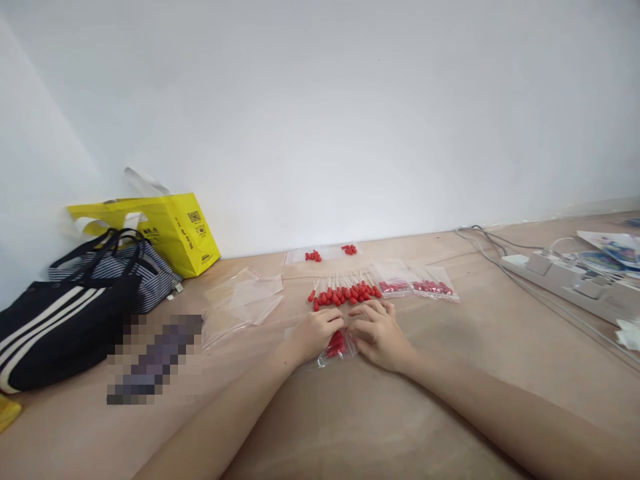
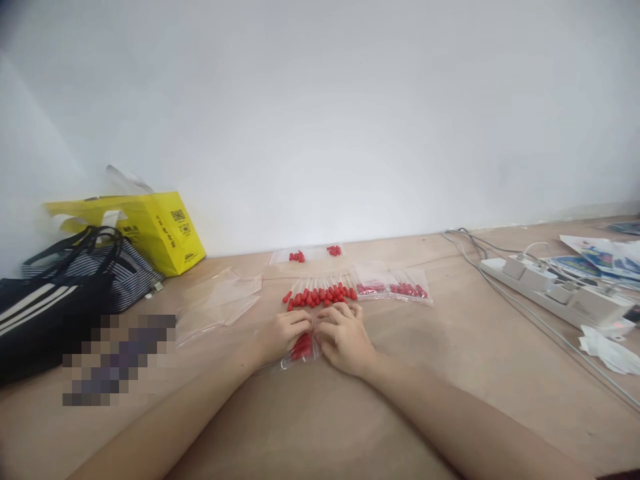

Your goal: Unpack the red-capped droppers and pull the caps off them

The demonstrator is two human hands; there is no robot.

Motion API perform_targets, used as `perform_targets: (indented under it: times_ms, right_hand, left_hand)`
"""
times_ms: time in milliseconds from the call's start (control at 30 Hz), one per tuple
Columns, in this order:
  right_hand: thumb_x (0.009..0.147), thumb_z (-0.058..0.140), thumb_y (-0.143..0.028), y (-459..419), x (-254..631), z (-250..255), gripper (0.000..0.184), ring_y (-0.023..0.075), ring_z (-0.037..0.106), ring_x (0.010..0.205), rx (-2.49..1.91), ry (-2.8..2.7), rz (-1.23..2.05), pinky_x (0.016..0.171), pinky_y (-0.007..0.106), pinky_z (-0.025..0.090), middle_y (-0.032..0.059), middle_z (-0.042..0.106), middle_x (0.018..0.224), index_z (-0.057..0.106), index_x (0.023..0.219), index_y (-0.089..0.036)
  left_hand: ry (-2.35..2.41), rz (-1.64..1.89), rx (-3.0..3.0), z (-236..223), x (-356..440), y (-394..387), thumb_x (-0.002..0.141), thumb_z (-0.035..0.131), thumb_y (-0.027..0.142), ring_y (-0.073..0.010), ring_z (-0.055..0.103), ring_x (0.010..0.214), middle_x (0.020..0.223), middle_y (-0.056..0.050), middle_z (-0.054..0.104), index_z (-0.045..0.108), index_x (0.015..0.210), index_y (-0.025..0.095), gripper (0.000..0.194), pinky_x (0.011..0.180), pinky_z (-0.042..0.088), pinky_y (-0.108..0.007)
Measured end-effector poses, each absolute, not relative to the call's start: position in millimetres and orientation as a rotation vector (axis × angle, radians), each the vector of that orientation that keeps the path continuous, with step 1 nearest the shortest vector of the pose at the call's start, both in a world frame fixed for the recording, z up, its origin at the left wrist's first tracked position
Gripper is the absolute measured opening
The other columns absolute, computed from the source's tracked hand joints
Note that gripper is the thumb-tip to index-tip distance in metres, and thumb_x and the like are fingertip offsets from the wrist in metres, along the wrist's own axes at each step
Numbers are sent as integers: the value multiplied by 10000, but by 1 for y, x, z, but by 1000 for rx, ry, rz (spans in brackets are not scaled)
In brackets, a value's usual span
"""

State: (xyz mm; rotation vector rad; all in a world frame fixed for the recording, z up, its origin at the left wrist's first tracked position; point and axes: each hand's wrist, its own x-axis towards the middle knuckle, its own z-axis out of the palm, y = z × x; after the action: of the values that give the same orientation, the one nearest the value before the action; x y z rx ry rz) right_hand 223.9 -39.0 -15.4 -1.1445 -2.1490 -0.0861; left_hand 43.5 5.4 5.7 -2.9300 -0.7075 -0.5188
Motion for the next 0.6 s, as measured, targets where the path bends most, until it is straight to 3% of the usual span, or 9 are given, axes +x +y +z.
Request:
perform_targets:
  times_ms: [267,433,600]
  right_hand:
    - [834,401,-190,-30,225,-16,244,163,470,813,-946,-2240,-315,885,403,172,-13,630,772,617,818,-302]
    - [838,333,-103,-28,225,-14,319,130,462,753,-816,-2351,-482,903,399,133,-29,553,596,569,670,-238]
    - [809,346,-61,-25,222,-12,292,126,465,809,-720,-2367,-537,904,396,123,-33,519,570,502,605,-199]
  left_hand:
    - [-700,-656,-3000,8,40,4,837,292,106,-112,533,737,825,-36,573,559,778,167,280,663,414,-211]
    - [-600,-514,-2940,8,40,5,828,304,86,-113,501,625,735,-25,552,521,699,160,263,582,387,-217]
    - [-582,-502,-2993,7,43,3,820,330,80,-112,486,606,679,-4,531,510,650,161,260,570,378,-219]
